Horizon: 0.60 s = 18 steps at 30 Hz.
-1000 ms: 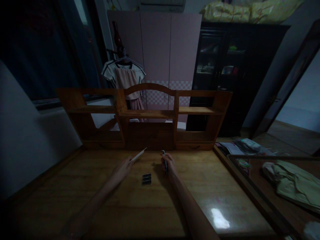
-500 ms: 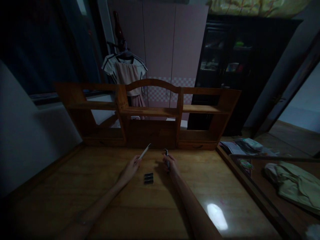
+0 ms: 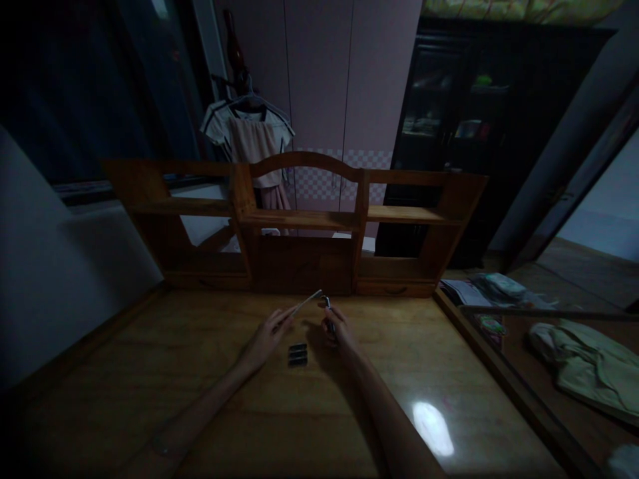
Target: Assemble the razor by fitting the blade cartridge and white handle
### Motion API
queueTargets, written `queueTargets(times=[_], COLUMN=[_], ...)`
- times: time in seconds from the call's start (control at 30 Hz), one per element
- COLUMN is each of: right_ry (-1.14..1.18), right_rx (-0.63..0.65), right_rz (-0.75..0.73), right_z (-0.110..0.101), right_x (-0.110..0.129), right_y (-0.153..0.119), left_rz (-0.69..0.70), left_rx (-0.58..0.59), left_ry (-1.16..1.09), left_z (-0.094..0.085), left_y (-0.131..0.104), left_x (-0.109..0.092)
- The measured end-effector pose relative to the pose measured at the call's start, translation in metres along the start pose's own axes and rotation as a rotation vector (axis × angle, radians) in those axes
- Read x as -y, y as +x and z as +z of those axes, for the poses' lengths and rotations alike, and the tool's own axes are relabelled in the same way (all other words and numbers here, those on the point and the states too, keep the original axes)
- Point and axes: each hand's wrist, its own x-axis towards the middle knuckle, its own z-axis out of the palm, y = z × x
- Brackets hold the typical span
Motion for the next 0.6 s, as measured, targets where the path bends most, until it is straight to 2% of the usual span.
queueTargets(times=[0.13, 0.3, 0.47, 0.6], right_ry=[0.104, 0.248, 0.227, 0.112], right_rx=[0.134, 0.246, 0.269, 0.204], right_rz=[0.119, 0.196, 0.167, 0.096], right_z=[0.004, 0.003, 0.002, 0.002], right_x=[0.005, 0.008, 0.007, 0.002], right_y=[-0.005, -0.008, -0.007, -0.004], left_rz=[0.0, -0.062, -0.009, -0.031], left_rx=[0.05, -0.019, -0.018, 0.013], left_ry=[0.036, 0.078, 0.028, 0.041], left_z=[0.003, 0.001, -0.002, -0.001], left_y=[-0.001, 0.0, 0.001, 0.0], left_x=[0.003, 0.018, 0.013, 0.009])
